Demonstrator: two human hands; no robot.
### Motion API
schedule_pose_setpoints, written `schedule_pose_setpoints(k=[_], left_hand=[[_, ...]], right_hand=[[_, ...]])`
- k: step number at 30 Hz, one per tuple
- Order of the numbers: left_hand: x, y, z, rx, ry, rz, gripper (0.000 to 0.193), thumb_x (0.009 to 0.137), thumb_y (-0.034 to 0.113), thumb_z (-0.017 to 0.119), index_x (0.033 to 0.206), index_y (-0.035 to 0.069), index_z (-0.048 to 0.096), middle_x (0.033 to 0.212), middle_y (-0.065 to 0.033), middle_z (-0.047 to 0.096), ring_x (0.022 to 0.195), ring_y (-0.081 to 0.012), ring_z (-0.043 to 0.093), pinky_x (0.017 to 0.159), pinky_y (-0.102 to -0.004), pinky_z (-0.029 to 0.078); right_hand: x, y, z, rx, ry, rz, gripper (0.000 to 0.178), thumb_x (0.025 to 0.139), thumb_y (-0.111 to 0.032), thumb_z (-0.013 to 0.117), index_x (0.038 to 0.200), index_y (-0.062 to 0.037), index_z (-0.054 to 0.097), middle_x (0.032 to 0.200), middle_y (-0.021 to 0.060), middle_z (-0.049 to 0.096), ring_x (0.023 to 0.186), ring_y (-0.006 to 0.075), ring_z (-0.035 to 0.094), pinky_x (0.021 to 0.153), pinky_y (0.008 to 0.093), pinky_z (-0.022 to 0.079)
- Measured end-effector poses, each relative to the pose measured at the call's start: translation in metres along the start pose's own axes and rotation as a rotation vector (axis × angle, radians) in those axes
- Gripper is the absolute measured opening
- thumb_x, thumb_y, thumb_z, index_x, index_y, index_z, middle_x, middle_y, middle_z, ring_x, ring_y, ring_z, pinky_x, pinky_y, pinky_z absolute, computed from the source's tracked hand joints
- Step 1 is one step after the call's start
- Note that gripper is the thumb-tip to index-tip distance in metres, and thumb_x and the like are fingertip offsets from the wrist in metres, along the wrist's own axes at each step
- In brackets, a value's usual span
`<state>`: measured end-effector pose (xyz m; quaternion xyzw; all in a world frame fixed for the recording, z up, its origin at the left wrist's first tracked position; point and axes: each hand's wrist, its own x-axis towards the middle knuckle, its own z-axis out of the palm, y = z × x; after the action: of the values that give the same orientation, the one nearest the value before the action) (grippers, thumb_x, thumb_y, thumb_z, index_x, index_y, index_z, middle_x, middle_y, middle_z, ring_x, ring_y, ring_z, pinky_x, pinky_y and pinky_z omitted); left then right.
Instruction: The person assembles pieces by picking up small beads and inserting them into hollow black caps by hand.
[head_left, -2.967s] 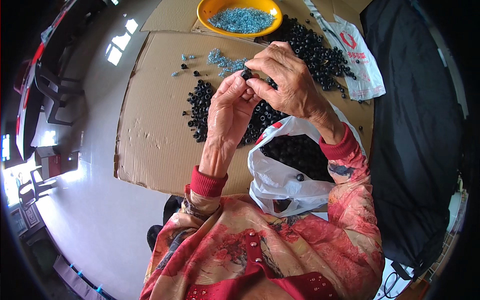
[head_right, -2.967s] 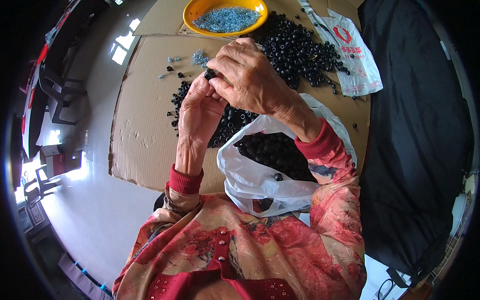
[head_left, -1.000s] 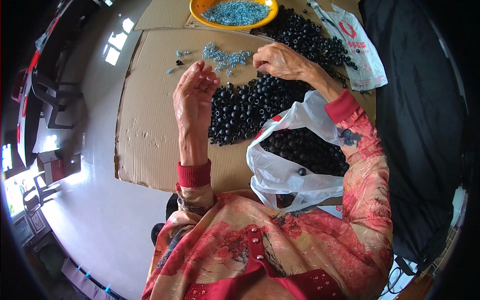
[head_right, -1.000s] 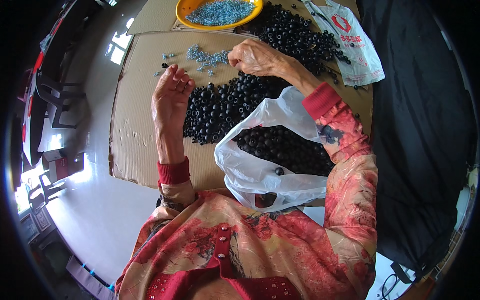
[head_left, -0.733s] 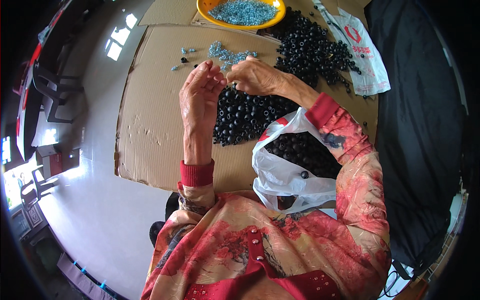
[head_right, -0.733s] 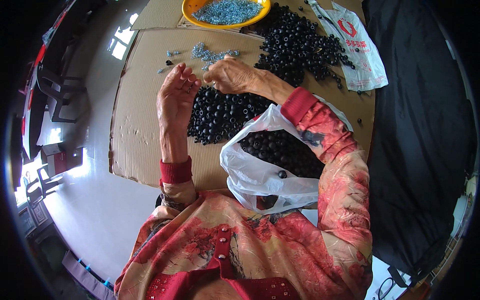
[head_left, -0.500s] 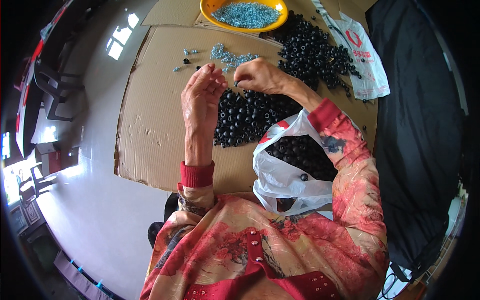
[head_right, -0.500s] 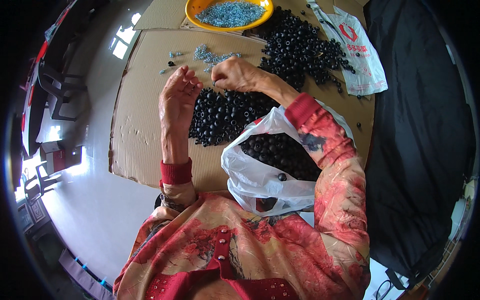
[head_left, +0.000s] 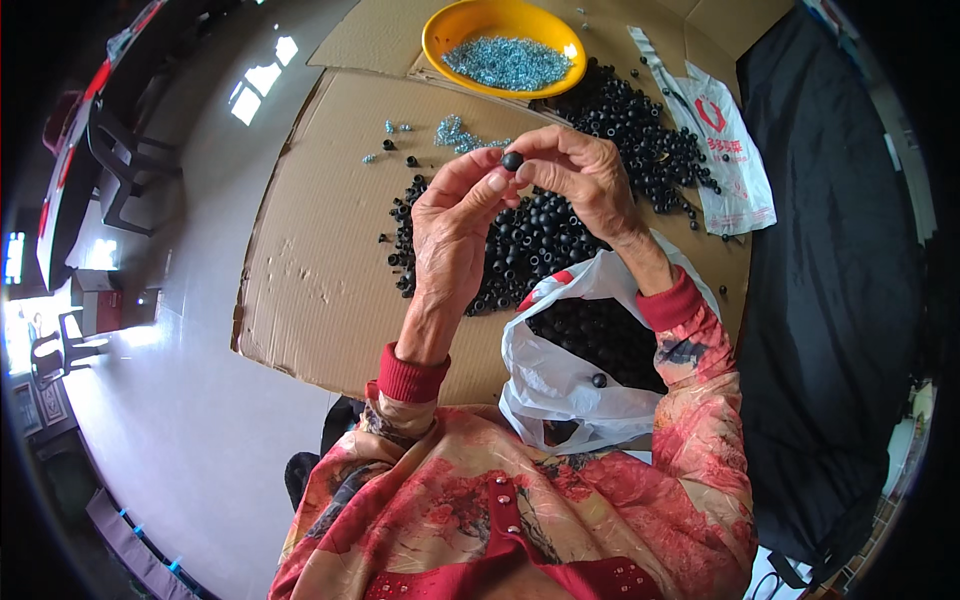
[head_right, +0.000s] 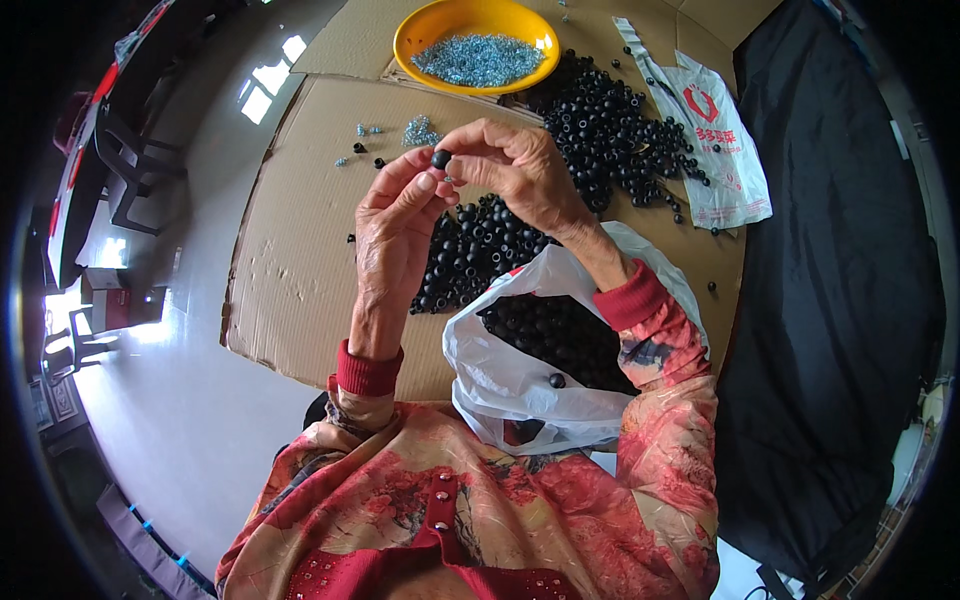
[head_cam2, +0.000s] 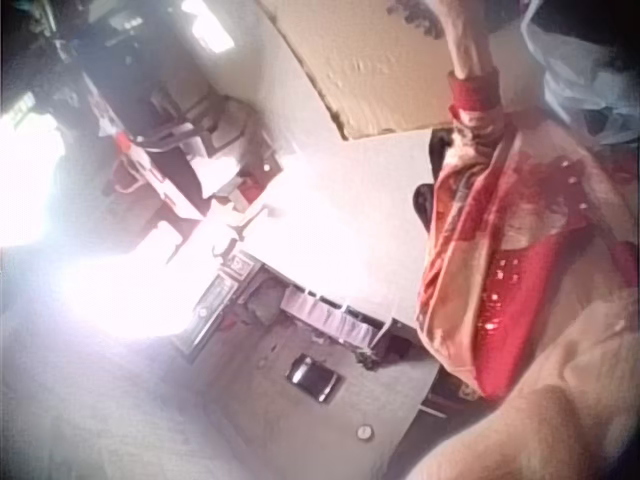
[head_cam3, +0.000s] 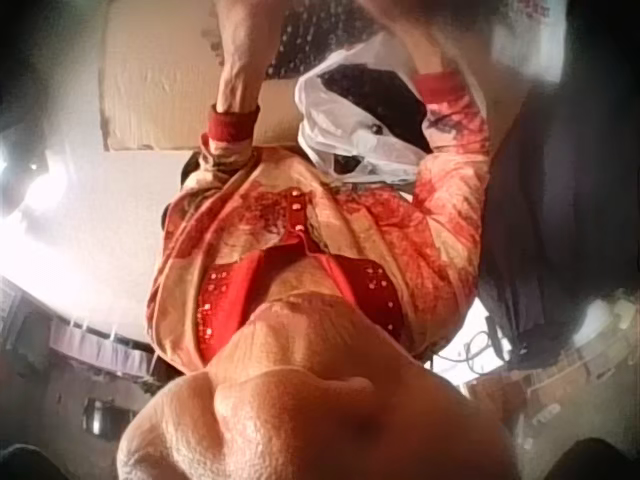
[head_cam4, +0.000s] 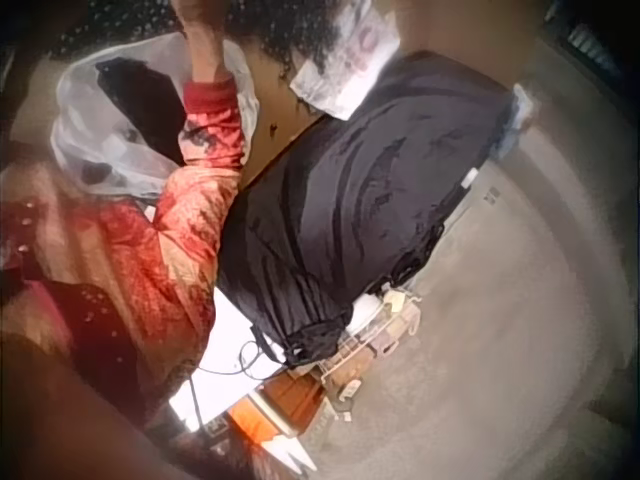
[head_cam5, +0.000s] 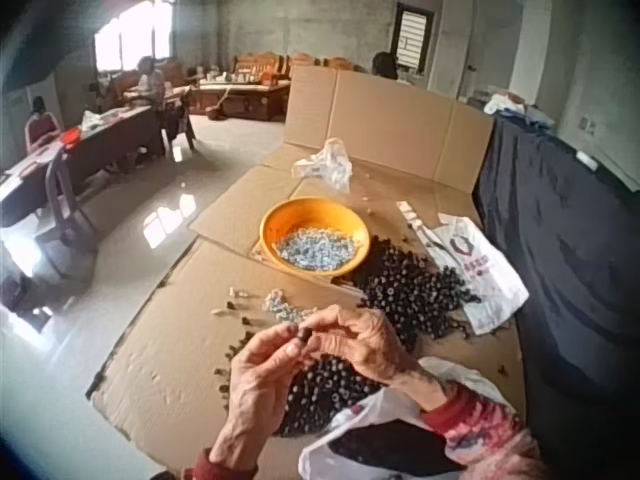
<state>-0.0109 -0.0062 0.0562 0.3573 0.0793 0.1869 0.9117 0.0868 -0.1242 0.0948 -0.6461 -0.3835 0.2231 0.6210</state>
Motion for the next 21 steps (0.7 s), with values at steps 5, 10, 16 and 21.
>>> schedule_pose_setpoints(k=[5,10,16,21], left_hand=[[0.001,-0.001,-0.003,-0.226,-0.039,-0.100,0.020,0.084,0.004,0.056,0.103,-0.003,0.056,0.094,-0.0096,0.061,0.078,-0.0154,0.059,0.075,-0.0292,0.051],[0.003,-0.007,-0.008,-0.414,-0.105,-0.228,0.019,0.088,0.010,0.051,0.103,0.000,0.055,0.094,-0.0075,0.060,0.083,-0.0156,0.058,0.079,-0.0322,0.049],[0.003,-0.016,-0.021,-0.546,-0.221,-0.287,0.026,0.090,0.027,0.048,0.104,0.006,0.054,0.099,-0.0050,0.060,0.097,-0.0171,0.054,0.093,-0.0425,0.037],[0.001,-0.007,-0.007,-0.577,-0.140,-0.333,0.019,0.088,0.023,0.053,0.095,0.006,0.056,0.087,-0.0022,0.057,0.083,-0.0144,0.053,0.085,-0.0387,0.044]], right_hand=[[0.007,0.001,0.002,-0.743,0.060,-0.544,0.018,0.075,-0.010,0.066,0.091,-0.0046,0.060,0.076,0.0031,0.060,0.070,0.0170,0.056,0.067,0.0300,0.045],[0.011,-0.007,0.004,-0.717,0.014,-0.521,0.020,0.071,-0.010,0.068,0.089,-0.0060,0.061,0.073,0.0041,0.056,0.070,0.0203,0.054,0.066,0.0325,0.043],[0.018,-0.014,0.009,-0.656,-0.074,-0.471,0.021,0.069,-0.009,0.068,0.088,-0.0027,0.061,0.076,0.0065,0.056,0.071,0.0230,0.056,0.066,0.0331,0.046],[0.021,-0.018,0.006,-0.757,-0.097,-0.575,0.022,0.068,-0.009,0.068,0.088,-0.0025,0.061,0.075,0.0068,0.055,0.071,0.0240,0.056,0.065,0.0327,0.046]])
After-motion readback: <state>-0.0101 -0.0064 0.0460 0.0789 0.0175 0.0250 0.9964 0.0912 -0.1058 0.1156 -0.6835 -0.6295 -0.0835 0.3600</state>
